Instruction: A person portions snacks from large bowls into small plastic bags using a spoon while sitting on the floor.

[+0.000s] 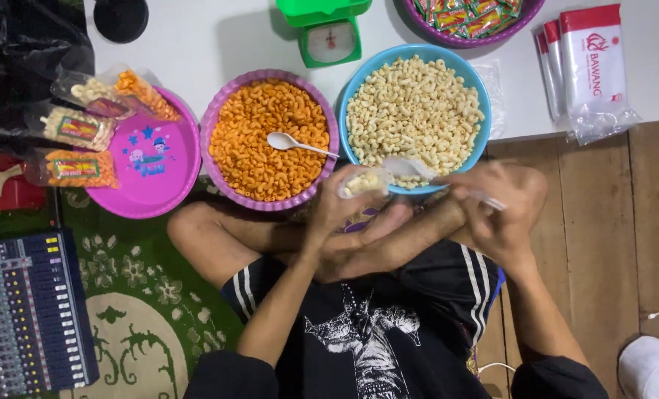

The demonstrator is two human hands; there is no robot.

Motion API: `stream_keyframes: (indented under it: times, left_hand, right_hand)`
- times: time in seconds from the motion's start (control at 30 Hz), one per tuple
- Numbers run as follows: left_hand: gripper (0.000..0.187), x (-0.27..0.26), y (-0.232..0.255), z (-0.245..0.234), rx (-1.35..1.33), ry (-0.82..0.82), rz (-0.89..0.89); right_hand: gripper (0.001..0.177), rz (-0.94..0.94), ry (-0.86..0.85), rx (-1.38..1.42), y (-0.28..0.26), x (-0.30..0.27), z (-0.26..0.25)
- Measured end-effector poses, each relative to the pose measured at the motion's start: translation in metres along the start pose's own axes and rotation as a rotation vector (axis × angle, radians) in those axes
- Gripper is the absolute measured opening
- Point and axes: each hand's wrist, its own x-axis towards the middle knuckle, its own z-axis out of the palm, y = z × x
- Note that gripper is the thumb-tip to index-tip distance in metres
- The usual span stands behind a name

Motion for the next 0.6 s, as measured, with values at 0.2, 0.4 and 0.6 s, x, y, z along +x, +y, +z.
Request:
stream_keyframes:
  times: [0.2,0.4,0.6]
  left_hand:
    - [0.050,-0.001,0.015,-0.043,-0.229,0.078,-0.161]
    - [0.063,-0.006,0.016,-0.079,-0.267,0.119,-0.156]
    - [0.063,-0.014,0.022,-0.075,-0.281,-0.001,-0.050]
  right_hand:
    - [0.022,0.225,0.187,0.049,0.009,-0.005,0.013]
    - [0.021,0.339,0.340,0.172,0.093,-0.042,0.046]
    - [0.019,0.370,0.276,-0.030,0.112,-0.051,0.056]
